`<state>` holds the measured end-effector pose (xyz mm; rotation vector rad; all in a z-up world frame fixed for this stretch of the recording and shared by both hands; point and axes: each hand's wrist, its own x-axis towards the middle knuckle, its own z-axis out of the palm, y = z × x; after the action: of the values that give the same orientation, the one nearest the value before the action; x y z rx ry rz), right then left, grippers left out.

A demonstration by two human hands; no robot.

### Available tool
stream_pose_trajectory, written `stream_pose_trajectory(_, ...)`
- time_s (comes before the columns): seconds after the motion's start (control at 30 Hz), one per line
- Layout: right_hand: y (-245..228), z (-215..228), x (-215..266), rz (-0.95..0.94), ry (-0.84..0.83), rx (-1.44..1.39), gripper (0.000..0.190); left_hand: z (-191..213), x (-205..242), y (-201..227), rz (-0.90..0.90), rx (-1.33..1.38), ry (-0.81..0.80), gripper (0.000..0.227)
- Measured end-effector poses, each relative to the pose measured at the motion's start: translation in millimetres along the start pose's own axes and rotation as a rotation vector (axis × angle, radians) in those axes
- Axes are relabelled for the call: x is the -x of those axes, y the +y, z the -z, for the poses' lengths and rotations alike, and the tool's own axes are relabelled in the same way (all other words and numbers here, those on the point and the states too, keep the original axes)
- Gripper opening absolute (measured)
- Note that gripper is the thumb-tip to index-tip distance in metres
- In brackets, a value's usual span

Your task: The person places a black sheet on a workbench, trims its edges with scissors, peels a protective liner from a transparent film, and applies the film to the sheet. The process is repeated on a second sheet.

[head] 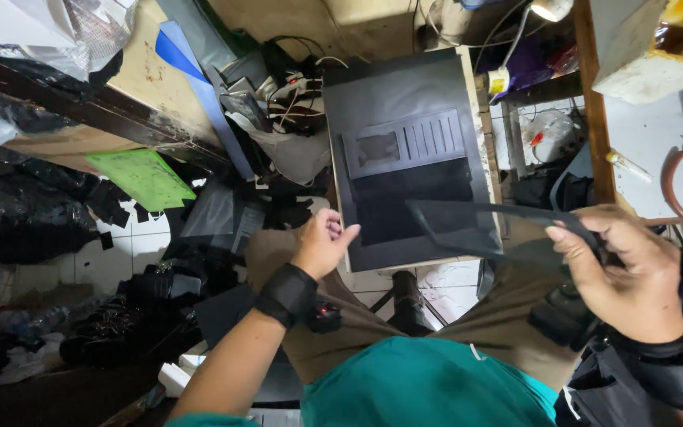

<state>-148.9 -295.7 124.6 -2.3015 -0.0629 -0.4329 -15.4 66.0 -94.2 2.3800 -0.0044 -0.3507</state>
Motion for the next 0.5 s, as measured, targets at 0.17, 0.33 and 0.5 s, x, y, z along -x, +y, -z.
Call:
stream_pose_trajectory(0.17, 18, -40, 13, -0.234, 0.03, -0.311, 0.007, 27, 20, 47, -0.026, 0.71, -0.429, 0.046)
stream_pose_trajectory(0.33, 39, -73, 16, -0.29, 0.019, -0.45, 0.005, 40, 32, 66, 0.069, 0.858, -0.483, 0.018)
stream_pose_trajectory(0.5, 61, -87, 13, -0.384, -0.07, -0.391, 0.015, 37, 25, 63, 0.141, 0.742, -0.42, 0.017)
